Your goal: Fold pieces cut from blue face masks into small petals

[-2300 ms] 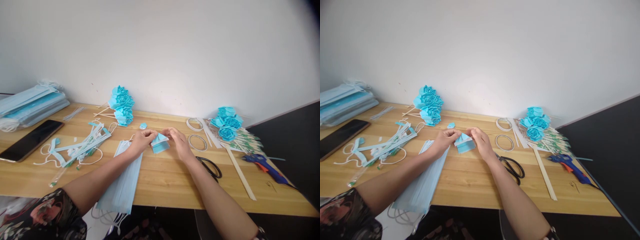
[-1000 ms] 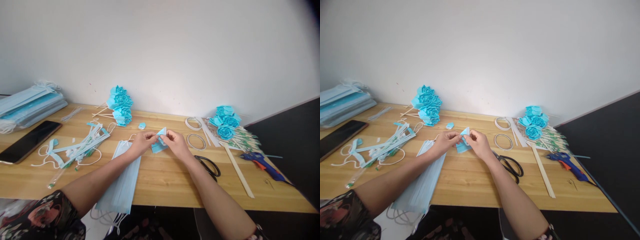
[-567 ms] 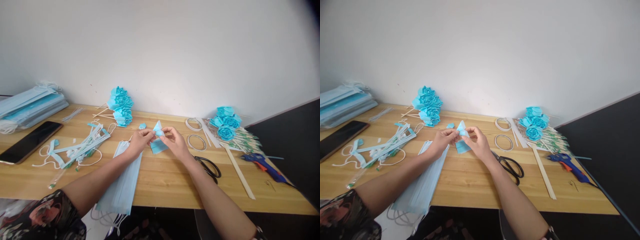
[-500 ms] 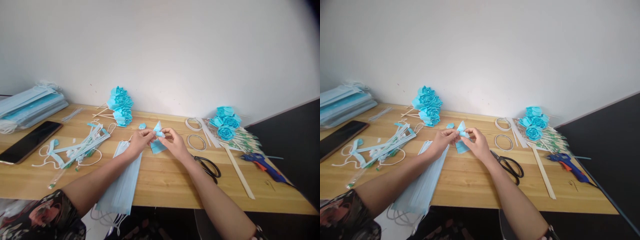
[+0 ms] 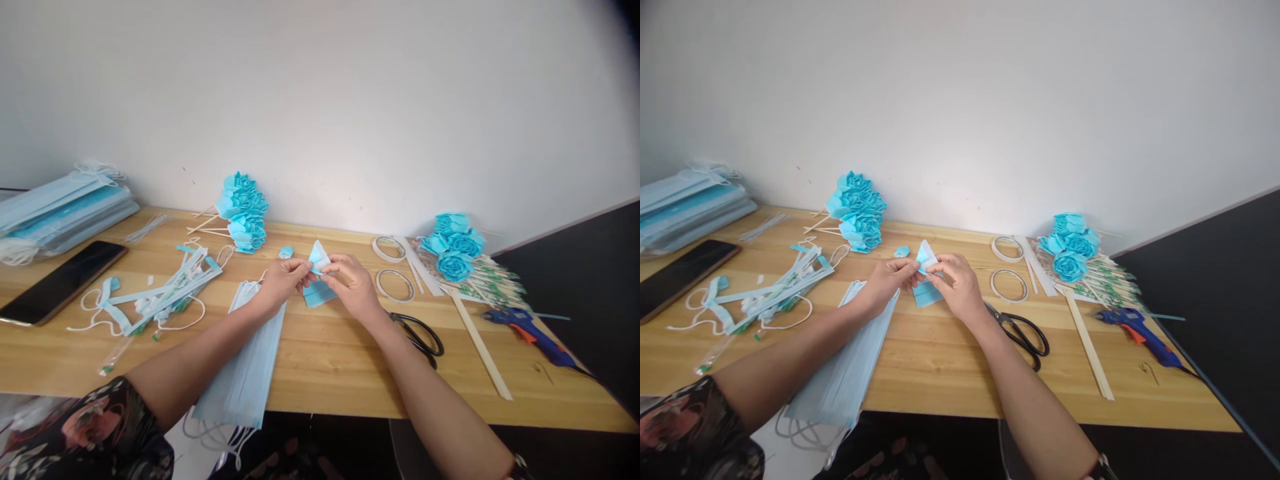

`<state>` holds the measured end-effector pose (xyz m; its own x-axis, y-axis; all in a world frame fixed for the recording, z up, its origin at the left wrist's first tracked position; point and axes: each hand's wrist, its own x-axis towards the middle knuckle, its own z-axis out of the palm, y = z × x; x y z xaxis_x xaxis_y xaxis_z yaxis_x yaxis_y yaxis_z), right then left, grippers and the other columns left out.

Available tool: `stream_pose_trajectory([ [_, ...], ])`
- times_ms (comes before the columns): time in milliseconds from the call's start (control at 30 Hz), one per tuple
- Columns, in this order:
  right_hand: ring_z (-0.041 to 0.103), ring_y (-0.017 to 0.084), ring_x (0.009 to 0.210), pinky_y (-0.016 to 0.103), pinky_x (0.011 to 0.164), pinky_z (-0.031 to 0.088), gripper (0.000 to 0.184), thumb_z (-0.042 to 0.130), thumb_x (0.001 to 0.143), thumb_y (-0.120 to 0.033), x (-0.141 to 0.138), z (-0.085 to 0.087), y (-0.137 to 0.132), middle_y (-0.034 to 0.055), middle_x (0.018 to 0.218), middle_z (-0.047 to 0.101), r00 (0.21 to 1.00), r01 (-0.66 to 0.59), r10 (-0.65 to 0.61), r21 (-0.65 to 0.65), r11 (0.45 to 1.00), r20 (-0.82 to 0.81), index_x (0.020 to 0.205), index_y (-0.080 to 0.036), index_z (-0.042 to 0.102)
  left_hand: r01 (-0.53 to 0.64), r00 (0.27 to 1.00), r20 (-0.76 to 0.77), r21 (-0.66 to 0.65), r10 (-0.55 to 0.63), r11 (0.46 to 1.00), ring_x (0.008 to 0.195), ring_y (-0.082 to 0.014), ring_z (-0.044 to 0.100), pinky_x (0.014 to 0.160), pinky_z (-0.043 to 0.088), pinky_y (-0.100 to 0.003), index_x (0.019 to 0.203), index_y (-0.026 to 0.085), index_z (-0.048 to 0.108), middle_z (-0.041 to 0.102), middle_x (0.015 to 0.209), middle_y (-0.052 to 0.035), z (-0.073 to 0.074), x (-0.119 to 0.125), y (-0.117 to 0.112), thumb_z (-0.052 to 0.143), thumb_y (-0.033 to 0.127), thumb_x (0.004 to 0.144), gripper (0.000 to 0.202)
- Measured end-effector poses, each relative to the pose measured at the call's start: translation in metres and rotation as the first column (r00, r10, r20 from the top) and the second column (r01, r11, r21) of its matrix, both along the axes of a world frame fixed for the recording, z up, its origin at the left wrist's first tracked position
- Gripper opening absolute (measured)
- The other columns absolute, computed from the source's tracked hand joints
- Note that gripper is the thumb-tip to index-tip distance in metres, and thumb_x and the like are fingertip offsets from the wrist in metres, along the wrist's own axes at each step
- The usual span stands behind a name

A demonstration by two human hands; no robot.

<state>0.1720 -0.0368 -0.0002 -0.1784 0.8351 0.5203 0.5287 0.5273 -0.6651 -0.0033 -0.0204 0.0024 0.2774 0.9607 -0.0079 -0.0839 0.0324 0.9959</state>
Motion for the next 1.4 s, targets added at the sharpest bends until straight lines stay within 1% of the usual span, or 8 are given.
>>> stream_pose_trajectory([
  [100, 0.059, 0.022, 0.098, 0.035, 0.086, 0.044, 0.011, 0.062, 0.082, -0.035, -0.0015, 0.0007, -0.0015, 0.0045, 0.096, 0.066, 0.997, 0.003, -0.009, -0.081, 0.997, -0.081, 0.080, -0.024, 0.065, 0.010, 0.998, -0.064, 0.067, -0.006, 0.998, 0.054, -0.0094, 0.051, 0.049, 0.041, -0.020, 0.065, 0.013, 0.065, 0.063, 0.063, -0.0033, 0.0002, 0.0010, -0.0008, 0.060, 0.047, 0.075, 0.036],
  [267, 0.060, 0.017, 0.076, 0.028, 0.068, 0.045, 0.019, 0.061, 0.081, -0.039, -0.0038, -0.0011, -0.0025, 0.0025, 0.082, 0.065, 0.969, -0.022, -0.053, -0.297, 0.955, -0.241, 0.079, -0.021, 0.060, 0.021, 0.992, -0.124, 0.098, -0.008, 0.995, 0.052, -0.0091, 0.050, 0.049, 0.041, -0.020, 0.066, 0.014, 0.065, 0.062, 0.061, -0.0021, -0.0022, 0.0016, -0.0006, 0.057, 0.046, 0.078, 0.035],
  [367, 0.057, 0.015, 0.067, 0.026, 0.062, 0.042, 0.021, 0.063, 0.079, -0.041, -0.0042, -0.0031, -0.0017, 0.0010, 0.073, 0.063, 0.953, -0.038, -0.074, -0.361, 0.932, -0.294, 0.076, -0.020, 0.059, 0.024, 0.992, -0.127, 0.101, -0.011, 0.995, 0.053, -0.0095, 0.050, 0.050, 0.041, -0.020, 0.066, 0.014, 0.065, 0.062, 0.060, -0.0021, -0.0036, 0.0017, -0.0006, 0.057, 0.046, 0.079, 0.036],
  [767, 0.045, 0.011, 0.057, 0.024, 0.054, 0.037, 0.023, 0.064, 0.076, -0.040, -0.0058, -0.0033, -0.0010, -0.0027, 0.061, 0.054, 0.937, -0.007, -0.130, -0.390, 0.921, -0.325, 0.068, -0.020, 0.056, 0.070, 0.994, -0.089, 0.086, -0.063, 0.994, 0.056, -0.0109, 0.052, 0.053, 0.041, -0.022, 0.063, 0.014, 0.068, 0.065, 0.063, -0.0043, 0.0005, -0.0008, -0.0038, 0.059, 0.045, 0.077, 0.035],
  [1000, 0.048, 0.012, 0.058, 0.024, 0.055, 0.038, 0.023, 0.064, 0.075, -0.039, -0.0064, -0.0030, -0.0012, -0.0028, 0.061, 0.055, 0.939, -0.010, -0.128, -0.397, 0.918, -0.319, 0.068, -0.019, 0.056, 0.053, 0.972, -0.235, 0.160, -0.014, 0.986, 0.055, -0.0110, 0.052, 0.053, 0.041, -0.021, 0.065, 0.014, 0.066, 0.062, 0.060, -0.0029, -0.0043, -0.0004, -0.0028, 0.052, 0.044, 0.082, 0.037],
  [1133, 0.054, 0.012, 0.062, 0.025, 0.059, 0.041, 0.024, 0.066, 0.073, -0.038, -0.0072, -0.0039, 0.0002, -0.0026, 0.069, 0.061, 0.899, -0.093, -0.100, -0.409, 0.908, -0.426, 0.088, -0.020, 0.058, 0.043, 0.962, -0.272, 0.190, 0.010, 0.981, 0.054, -0.0108, 0.052, 0.053, 0.041, -0.021, 0.065, 0.015, 0.064, 0.062, 0.061, -0.0025, -0.0047, -0.0003, -0.0029, 0.049, 0.042, 0.085, 0.037],
  [1233, 0.059, 0.014, 0.070, 0.027, 0.065, 0.045, 0.049, 0.069, 0.071, -0.036, -0.0072, -0.0035, 0.0012, -0.0014, 0.078, 0.066, 0.859, -0.197, -0.070, -0.453, 0.869, -0.507, 0.115, -0.022, 0.053, 0.038, 0.959, -0.282, 0.191, 0.018, 0.981, 0.055, -0.0107, 0.053, 0.053, 0.040, -0.021, 0.063, 0.015, 0.063, 0.063, 0.061, -0.0025, -0.0043, -0.0002, -0.0023, 0.048, 0.040, 0.085, 0.036],
  [1400, 0.062, 0.018, 0.082, 0.029, 0.073, 0.047, 0.049, 0.072, 0.068, -0.039, -0.0078, -0.0001, 0.0003, 0.0043, 0.092, 0.070, 0.843, -0.271, -0.037, -0.484, 0.832, -0.537, 0.112, -0.019, 0.062, 0.043, 0.951, -0.308, 0.195, 0.020, 0.980, 0.055, -0.0110, 0.054, 0.053, 0.039, -0.021, 0.062, 0.015, 0.062, 0.063, 0.061, -0.0020, -0.0039, -0.0002, -0.0022, 0.049, 0.038, 0.084, 0.035],
])
